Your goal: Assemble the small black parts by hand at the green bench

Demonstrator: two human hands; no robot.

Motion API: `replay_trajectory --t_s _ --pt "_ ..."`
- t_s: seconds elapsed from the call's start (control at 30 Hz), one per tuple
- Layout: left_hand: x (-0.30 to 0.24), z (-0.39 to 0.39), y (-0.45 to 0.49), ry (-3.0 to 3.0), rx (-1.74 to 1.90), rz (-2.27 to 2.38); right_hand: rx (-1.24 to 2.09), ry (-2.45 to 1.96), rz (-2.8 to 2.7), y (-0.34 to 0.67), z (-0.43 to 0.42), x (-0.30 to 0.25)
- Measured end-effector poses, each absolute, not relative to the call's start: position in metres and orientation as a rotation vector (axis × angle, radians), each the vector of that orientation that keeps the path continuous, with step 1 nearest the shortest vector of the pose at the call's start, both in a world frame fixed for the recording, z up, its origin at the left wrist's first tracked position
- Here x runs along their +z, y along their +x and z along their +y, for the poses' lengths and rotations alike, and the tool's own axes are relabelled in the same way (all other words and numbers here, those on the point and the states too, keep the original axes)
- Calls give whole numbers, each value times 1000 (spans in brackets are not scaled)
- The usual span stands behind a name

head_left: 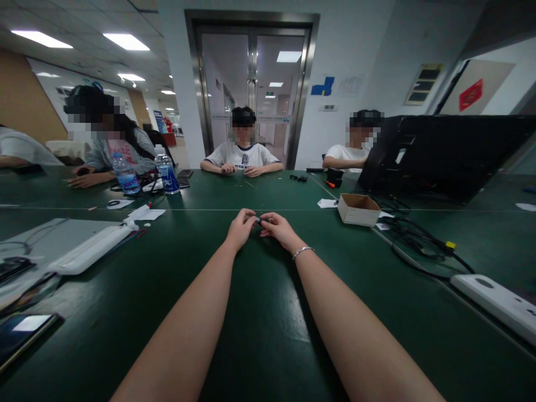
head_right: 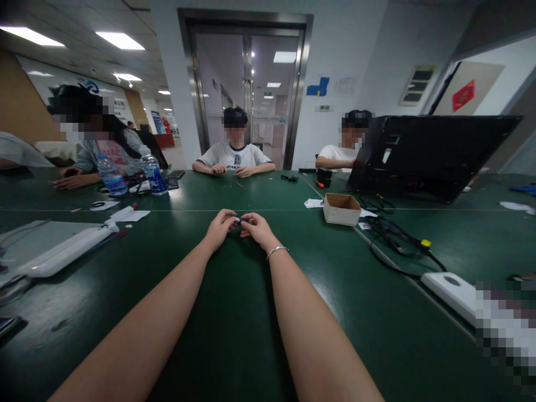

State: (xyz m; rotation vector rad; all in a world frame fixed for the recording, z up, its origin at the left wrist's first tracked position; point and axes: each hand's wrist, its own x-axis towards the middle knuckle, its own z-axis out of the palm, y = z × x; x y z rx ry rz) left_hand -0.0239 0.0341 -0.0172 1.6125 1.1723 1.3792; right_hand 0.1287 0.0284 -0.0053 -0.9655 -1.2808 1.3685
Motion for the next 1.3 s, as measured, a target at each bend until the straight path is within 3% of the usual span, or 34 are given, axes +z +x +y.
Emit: replay_trajectory --t_s 1.3 --pt "-13 33 -24 1594 1360 1206 1102 -1084 -1547 126 37 -16"
